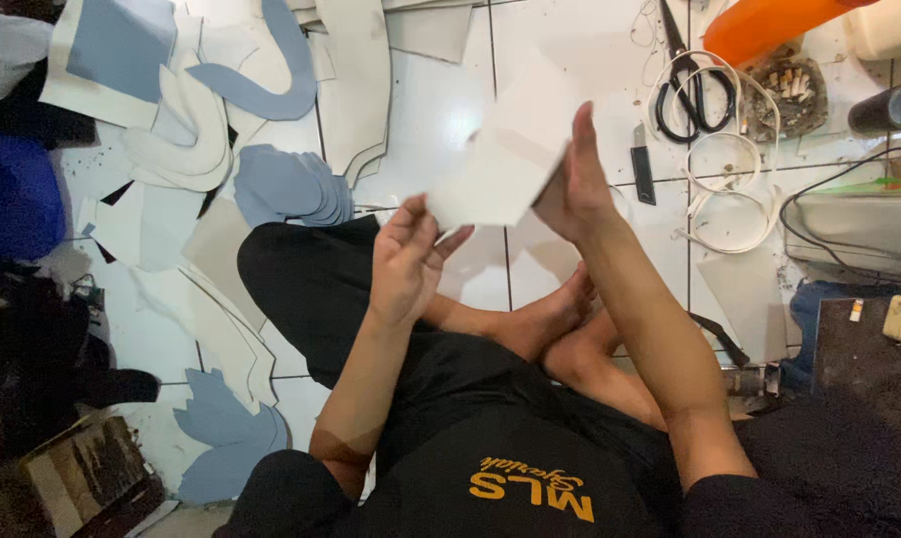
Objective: The person sits on a tiled floor and uses a utility knife to cut shapes out of white foam sheets. They repeatedly trace outlines, cut along the lines, and separate the cut pieces from the main sheet.
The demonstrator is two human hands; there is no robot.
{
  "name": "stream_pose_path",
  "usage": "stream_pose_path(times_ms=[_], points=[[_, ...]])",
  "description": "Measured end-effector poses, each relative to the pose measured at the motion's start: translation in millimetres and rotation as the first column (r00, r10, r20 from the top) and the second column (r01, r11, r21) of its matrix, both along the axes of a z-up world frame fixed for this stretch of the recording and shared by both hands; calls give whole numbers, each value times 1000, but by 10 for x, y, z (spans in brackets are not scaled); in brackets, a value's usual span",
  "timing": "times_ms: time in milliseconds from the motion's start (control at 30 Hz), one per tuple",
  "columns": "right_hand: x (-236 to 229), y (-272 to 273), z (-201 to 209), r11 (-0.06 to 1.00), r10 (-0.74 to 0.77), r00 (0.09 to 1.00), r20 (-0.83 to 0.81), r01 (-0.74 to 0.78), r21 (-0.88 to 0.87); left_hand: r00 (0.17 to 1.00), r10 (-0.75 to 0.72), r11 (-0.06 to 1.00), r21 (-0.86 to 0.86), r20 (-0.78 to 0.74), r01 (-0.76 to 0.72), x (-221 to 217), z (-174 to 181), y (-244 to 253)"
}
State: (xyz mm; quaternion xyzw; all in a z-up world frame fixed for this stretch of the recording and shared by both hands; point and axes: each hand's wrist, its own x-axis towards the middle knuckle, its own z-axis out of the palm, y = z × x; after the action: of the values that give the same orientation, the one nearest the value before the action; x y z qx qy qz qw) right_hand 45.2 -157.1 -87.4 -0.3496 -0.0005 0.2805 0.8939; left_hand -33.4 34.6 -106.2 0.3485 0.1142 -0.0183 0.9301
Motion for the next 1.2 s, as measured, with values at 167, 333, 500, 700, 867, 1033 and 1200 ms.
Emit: stream_pose_path(times_ms=[167,333,500,700,867,1033,1200], points=[[-23,-189,48,884,-204,922,328,318,-342,904,-418,864,269,-90,426,15,-58,326],[-90,-100,-73,769,160,957,242,33,-638,911,-384,771,595,150,227,387,432,124],[-118,15,4,789,196,950,244,-5,-615,966,-257,711,678,7,185,594,603,2],[-137,10,-375,756,288,942,175,-111,-644,975,-203,707,676,-88,208,589,262,93],[-63,-139,-415,779,422,901,104,-302,-549,998,-40,628,776,-38,54,409,-107,915],[275,-736,-542,608,-30,999,26,39,-793,889,214,86,899,404,-429,-205,-841,3347],[399,-1471,-1166,527,-223,973,52,166,-833,862,344,-322,909,374,-266,-989,-601,3871]])
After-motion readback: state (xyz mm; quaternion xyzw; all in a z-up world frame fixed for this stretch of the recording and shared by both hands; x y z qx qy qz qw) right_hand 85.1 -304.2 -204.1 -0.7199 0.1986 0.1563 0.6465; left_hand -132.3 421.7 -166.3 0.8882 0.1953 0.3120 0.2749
